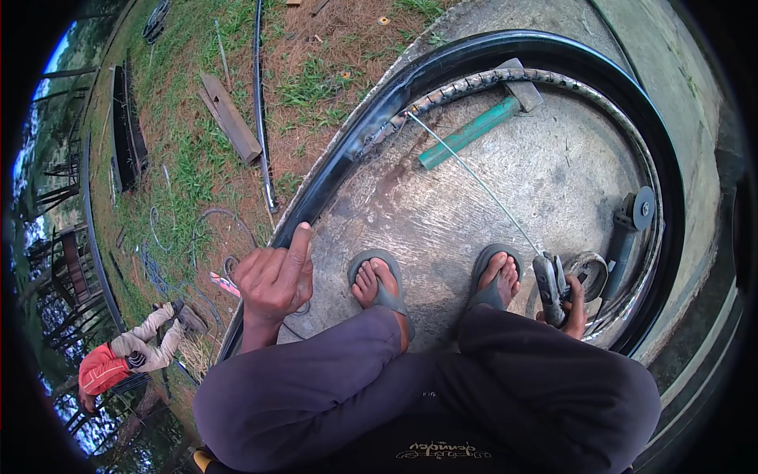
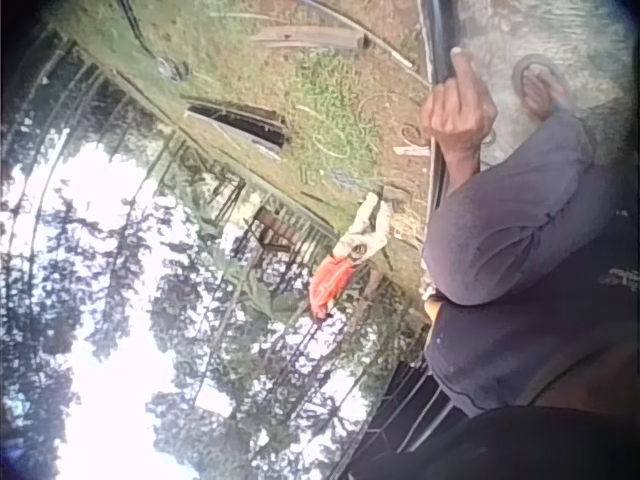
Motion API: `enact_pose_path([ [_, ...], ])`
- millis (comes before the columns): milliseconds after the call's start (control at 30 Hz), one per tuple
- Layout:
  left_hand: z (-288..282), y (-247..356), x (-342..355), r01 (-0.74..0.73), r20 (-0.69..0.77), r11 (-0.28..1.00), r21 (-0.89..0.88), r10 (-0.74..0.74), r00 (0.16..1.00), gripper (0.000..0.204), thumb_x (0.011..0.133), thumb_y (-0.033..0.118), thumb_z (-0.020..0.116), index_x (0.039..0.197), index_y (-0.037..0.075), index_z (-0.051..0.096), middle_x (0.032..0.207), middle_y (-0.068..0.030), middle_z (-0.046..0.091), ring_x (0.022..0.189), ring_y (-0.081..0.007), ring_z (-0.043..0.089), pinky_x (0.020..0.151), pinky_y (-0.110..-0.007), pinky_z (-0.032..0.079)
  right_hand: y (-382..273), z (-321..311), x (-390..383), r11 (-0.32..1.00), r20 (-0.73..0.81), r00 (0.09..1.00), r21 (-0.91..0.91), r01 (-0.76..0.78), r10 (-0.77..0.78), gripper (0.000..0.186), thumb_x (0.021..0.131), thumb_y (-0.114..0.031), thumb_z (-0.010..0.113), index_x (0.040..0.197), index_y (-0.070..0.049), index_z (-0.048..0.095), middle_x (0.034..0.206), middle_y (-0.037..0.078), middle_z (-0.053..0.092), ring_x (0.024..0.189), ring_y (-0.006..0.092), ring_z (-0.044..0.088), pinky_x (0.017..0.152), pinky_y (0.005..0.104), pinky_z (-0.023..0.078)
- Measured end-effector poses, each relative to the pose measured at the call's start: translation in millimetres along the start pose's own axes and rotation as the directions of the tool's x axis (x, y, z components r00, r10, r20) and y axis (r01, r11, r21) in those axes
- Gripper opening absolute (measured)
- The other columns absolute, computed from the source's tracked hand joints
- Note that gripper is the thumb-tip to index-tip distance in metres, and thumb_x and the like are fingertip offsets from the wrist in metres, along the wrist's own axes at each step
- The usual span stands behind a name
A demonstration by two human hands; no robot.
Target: The person welds a metal frame by positioning a rod against the joints and applying a welding tool to fuse the pieces together.
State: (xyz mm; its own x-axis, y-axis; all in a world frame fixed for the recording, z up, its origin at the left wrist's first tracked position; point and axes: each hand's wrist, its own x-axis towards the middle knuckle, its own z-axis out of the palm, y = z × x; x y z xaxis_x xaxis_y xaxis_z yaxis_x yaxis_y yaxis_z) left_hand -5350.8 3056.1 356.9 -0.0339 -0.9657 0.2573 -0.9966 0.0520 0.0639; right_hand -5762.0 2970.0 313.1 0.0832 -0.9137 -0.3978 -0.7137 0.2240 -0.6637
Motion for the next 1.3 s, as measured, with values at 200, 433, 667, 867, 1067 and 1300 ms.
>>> enact_pose_path([
  [200,3,-3,2,-0.016,-0.021,1.0,-0.006,0.016,1.0,0.043,0.068,0.003,0.062,0.111,0.002,0.066,0.053,-0.0004,0.039,0.044,-0.0138,0.042,0.045,-0.028,0.035,41,-3,-9,0.992,0.035,0.991,0.005,-0.13,0.129,0.065,0.061,-0.004,0.064,0.124,-0.006,0.048,0.106,0.016,0.057,0.088,0.0222,0.061,0.076,0.0282,0.047],
  [433,1,-7,1,-0.013,-0.022,1.0,0.022,0.013,1.0,0.04,0.069,0.003,0.062,0.109,0.001,0.067,0.053,-0.0007,0.041,0.044,-0.0141,0.042,0.045,-0.028,0.035,-3,-2,2,0.992,-0.042,0.992,-0.051,0.119,-0.121,0.071,0.06,-0.001,0.056,0.129,-0.007,0.04,0.077,0.011,0.059,0.064,0.0156,0.057,0.062,0.025,0.043],
  [667,1,-10,0,-0.006,-0.029,1.0,0.013,0.006,1.0,0.037,0.072,0.005,0.063,0.109,0.001,0.067,0.053,-0.0008,0.041,0.044,-0.014,0.042,0.045,-0.028,0.034,-3,7,2,0.975,-0.109,0.974,-0.123,0.183,-0.197,0.065,0.065,0.008,0.054,0.126,-0.012,0.047,0.073,0.012,0.064,0.066,0.0113,0.059,0.061,0.0248,0.044],
  [867,-2,-8,2,0.013,0.01,0.999,-0.032,-0.013,1.0,0.034,0.075,-0.001,0.065,0.109,0.0,0.067,0.053,-0.004,0.044,0.044,-0.0173,0.044,0.046,-0.031,0.036,4,3,-1,0.983,-0.058,0.984,-0.095,0.16,-0.166,0.065,0.064,0.007,0.053,0.126,-0.013,0.046,0.069,0.012,0.062,0.062,0.0121,0.057,0.058,0.0252,0.043],
  [1067,1,-11,0,-0.011,-0.056,1.0,0.002,0.011,0.998,0.034,0.074,0.004,0.064,0.108,0.001,0.067,0.053,-0.001,0.04,0.043,-0.0143,0.041,0.044,-0.028,0.033,0,1,1,0.982,-0.033,0.989,-0.127,0.14,-0.146,0.063,0.065,0.005,0.054,0.126,-0.011,0.046,0.07,0.012,0.063,0.063,0.0111,0.057,0.059,0.0248,0.044],
  [1300,1,-8,3,0.01,0.004,1.0,-0.023,-0.01,1.0,0.035,0.075,-0.003,0.064,0.11,-0.001,0.066,0.054,-0.0042,0.044,0.045,-0.0178,0.044,0.046,-0.031,0.036,-4,1,0,0.981,-0.08,0.98,-0.082,0.177,-0.183,0.059,0.069,0.006,0.054,0.126,-0.009,0.048,0.078,0.016,0.066,0.071,0.0141,0.063,0.067,0.0271,0.048],
])
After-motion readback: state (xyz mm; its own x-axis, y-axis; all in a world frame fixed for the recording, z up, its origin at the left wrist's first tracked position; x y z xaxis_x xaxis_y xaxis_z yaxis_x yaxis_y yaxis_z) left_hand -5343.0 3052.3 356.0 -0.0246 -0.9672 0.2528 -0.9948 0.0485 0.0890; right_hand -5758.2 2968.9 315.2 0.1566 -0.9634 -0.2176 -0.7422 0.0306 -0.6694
